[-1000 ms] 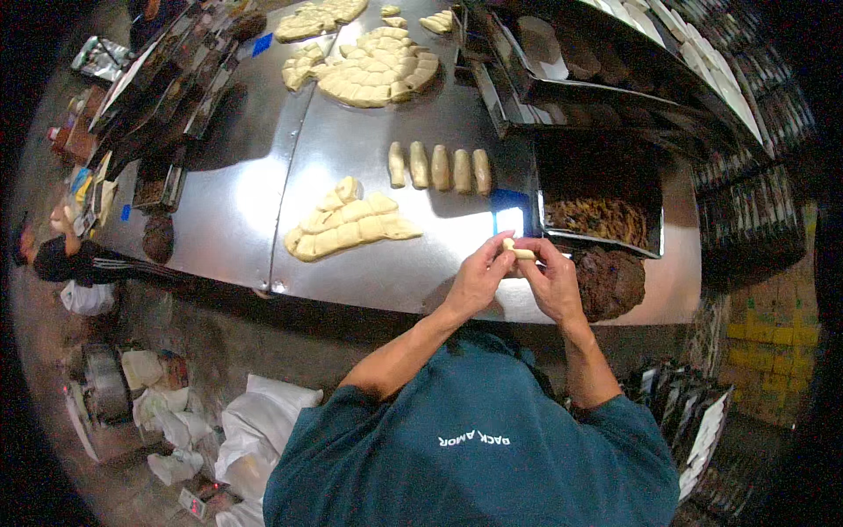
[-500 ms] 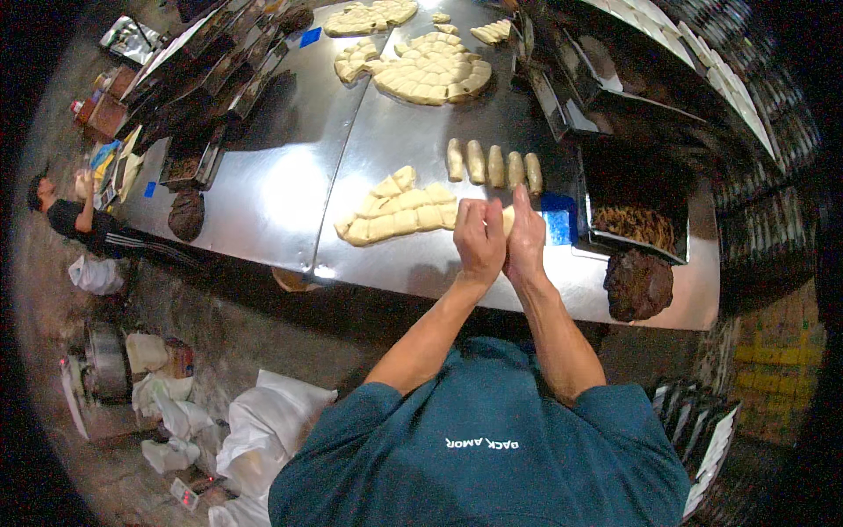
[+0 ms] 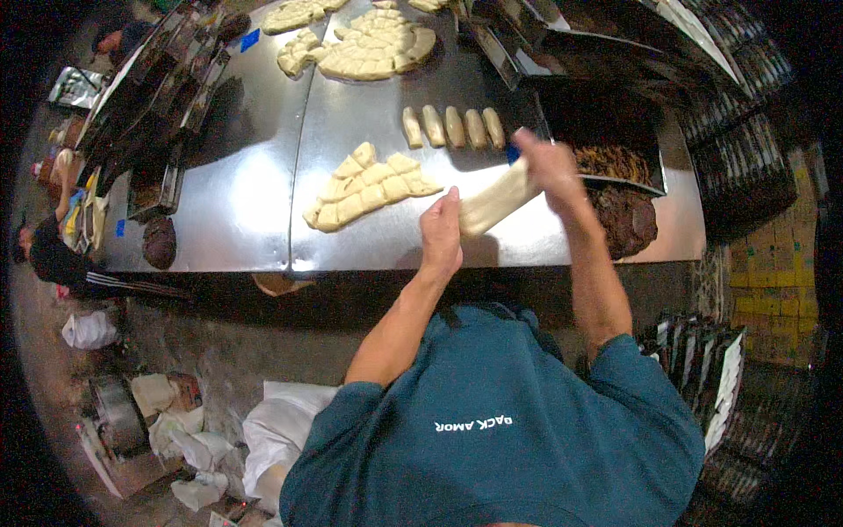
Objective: The person fills small pieces of dough with a dark filling, rolls them into logs, and places them on a metal tray. They repeat this process multiple times, arranging the finished pastries in rows on the tray.
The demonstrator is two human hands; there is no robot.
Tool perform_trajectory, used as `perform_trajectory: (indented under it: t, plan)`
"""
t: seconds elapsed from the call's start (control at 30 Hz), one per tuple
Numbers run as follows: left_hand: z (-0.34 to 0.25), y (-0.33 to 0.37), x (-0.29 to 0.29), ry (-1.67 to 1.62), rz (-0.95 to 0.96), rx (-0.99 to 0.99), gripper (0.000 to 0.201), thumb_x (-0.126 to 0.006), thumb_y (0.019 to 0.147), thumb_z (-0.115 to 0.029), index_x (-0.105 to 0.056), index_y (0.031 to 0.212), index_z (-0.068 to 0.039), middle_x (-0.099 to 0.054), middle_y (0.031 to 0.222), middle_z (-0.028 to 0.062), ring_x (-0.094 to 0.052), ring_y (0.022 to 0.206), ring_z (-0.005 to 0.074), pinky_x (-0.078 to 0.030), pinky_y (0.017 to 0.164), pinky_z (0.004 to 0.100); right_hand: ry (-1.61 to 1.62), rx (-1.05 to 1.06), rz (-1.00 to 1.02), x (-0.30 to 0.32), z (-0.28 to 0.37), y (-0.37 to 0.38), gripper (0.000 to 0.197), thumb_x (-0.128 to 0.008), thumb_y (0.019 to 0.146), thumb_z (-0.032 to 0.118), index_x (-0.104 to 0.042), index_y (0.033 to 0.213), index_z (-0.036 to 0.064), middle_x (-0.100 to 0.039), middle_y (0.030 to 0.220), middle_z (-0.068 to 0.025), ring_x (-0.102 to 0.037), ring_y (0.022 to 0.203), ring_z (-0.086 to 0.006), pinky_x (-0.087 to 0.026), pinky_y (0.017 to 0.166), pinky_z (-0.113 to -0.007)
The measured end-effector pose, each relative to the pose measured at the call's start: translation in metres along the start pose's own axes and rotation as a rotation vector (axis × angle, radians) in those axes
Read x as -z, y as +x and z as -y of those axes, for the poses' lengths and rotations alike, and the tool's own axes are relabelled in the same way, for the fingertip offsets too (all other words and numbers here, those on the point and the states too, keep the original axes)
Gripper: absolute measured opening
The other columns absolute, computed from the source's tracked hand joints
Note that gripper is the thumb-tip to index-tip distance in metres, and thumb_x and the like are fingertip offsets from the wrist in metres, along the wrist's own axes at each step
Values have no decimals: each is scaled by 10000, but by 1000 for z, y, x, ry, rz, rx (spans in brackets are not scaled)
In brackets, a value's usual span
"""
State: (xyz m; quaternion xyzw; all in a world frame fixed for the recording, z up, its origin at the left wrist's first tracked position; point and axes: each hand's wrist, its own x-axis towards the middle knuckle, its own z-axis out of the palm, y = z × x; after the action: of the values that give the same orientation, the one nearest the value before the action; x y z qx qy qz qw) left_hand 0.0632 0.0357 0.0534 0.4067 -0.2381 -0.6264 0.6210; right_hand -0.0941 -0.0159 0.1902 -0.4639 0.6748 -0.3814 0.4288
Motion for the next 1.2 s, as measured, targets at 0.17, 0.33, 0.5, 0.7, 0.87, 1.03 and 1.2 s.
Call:
perform_trajectory:
  t: [0.17, 0.33, 0.5, 0.7, 0.87, 1.03, 1.2]
  plan:
    - [-6, -15, 37, 413, 117, 433, 402, -531, 938, -232, -494, 1255, 13, -547, 1199, 124, -549, 1100, 244, -509, 883, 378, -85, 1159, -716, 101, 37, -18, 301, -557, 896, 316, -567, 961, 21, -533, 955, -99, -478, 875, -218, -397, 765, -342]
    - [3, 8, 48, 565, 40, 282, 368, -527, 922, -182, -518, 1231, 17, -554, 1193, 116, -544, 1105, 236, -492, 880, 371, -753, 1003, -110, -11, -89, -40, 593, -554, 859, 448, -414, 1215, -5, -368, 1242, -200, -333, 1145, -355, -288, 960, -438]
    - [38, 35, -19, 1114, 65, -284, 418, -532, 903, -200, -500, 1241, 43, -472, 1310, 212, -467, 1214, 317, -361, 1010, 471, -853, 587, 171, -41, -223, -74, 772, -567, 828, 502, -349, 1359, -14, -303, 1400, -264, -282, 1290, -445, -252, 1068, -500]
    - [85, 40, -32, 1910, 416, -617, 731, -484, 902, -433, -302, 1393, 76, -213, 1498, 243, -158, 1408, 359, -108, 1116, 563, -841, 332, 56, 83, -157, -30, 291, -667, 808, 225, -650, 1046, 58, -639, 1026, -160, -600, 936, -341, -499, 814, -427]
    - [86, 40, -34, 1945, 444, -571, 749, -463, 903, -456, -292, 1402, 75, -199, 1507, 235, -133, 1418, 353, -75, 1116, 579, -1348, 549, -132, 162, -180, 9, 310, -681, 765, 189, -654, 1054, 78, -630, 958, -104, -536, 955, -269, -428, 766, -393]
    - [82, 39, -32, 1960, 452, -547, 746, -471, 899, -451, -301, 1397, 77, -202, 1504, 241, -133, 1416, 364, -76, 1115, 581, -1457, 562, 11, 175, -193, 5, 216, -634, 704, 167, -630, 907, 92, -596, 850, -56, -529, 901, -234, -408, 726, -373]
    - [82, 39, -36, 1930, 441, -588, 739, -485, 896, -434, -303, 1395, 79, -212, 1496, 251, -149, 1408, 381, -84, 1114, 579, -1486, 629, -106, 176, -195, -5, 142, -603, 721, 158, -617, 844, 91, -592, 837, -49, -534, 884, -241, -403, 740, -382]
